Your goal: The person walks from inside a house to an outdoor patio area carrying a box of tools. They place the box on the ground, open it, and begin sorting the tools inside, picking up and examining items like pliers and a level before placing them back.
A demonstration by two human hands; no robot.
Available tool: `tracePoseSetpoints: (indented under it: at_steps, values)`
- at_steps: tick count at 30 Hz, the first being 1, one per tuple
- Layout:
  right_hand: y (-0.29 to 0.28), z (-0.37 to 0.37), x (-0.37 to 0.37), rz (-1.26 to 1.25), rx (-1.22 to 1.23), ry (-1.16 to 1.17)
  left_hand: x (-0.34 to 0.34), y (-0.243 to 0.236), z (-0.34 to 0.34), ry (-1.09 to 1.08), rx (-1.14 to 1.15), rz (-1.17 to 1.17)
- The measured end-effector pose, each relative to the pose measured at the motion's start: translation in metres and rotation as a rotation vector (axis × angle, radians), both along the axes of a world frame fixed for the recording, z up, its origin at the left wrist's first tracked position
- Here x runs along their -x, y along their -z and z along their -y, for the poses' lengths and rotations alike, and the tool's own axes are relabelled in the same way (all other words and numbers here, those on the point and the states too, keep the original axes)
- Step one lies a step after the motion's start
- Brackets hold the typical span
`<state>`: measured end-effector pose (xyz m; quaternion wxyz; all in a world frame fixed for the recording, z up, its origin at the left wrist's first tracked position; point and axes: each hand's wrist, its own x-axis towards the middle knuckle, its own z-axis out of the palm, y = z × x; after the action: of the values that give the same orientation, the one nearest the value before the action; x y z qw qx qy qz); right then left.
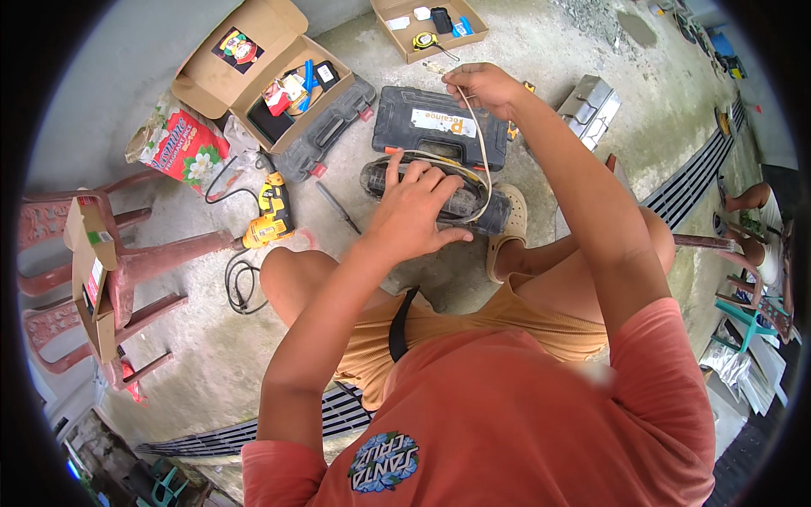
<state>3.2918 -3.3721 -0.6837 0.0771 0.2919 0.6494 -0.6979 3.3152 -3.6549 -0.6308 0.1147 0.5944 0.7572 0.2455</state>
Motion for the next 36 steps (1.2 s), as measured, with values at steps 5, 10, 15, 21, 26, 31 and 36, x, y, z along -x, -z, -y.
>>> tracePoseSetpoints:
  at_steps: [5,10,15,21,26,31,36]
  values:
    - [-0.027,0.029,0.001,-0.012,-0.359,-0.344,-0.014,0.014,-0.008,0.0,-0.003,-0.131]
    - [-0.044,0.04,-0.023,-0.239,-0.693,-0.698,-0.024,0.028,0.003,0.025,-0.077,-0.146]
    - [-0.058,0.053,-0.049,-0.278,-0.684,-0.751,-0.033,0.041,0.023,0.001,-0.145,-0.144]
    - [-0.043,0.103,-0.067,-0.502,-0.998,-0.921,-0.051,0.048,0.032,0.004,-0.166,-0.179]
    - [-0.027,0.117,-0.056,-0.671,-1.038,-0.948,-0.032,0.049,0.034,0.043,-0.141,-0.185]
    - [-0.028,0.129,-0.067,-0.666,-1.126,-1.039,-0.036,0.05,0.05,0.039,-0.139,-0.195]
    - [-0.027,0.142,-0.066,-0.622,-1.154,-1.068,-0.036,0.056,0.062,0.012,-0.167,-0.188]
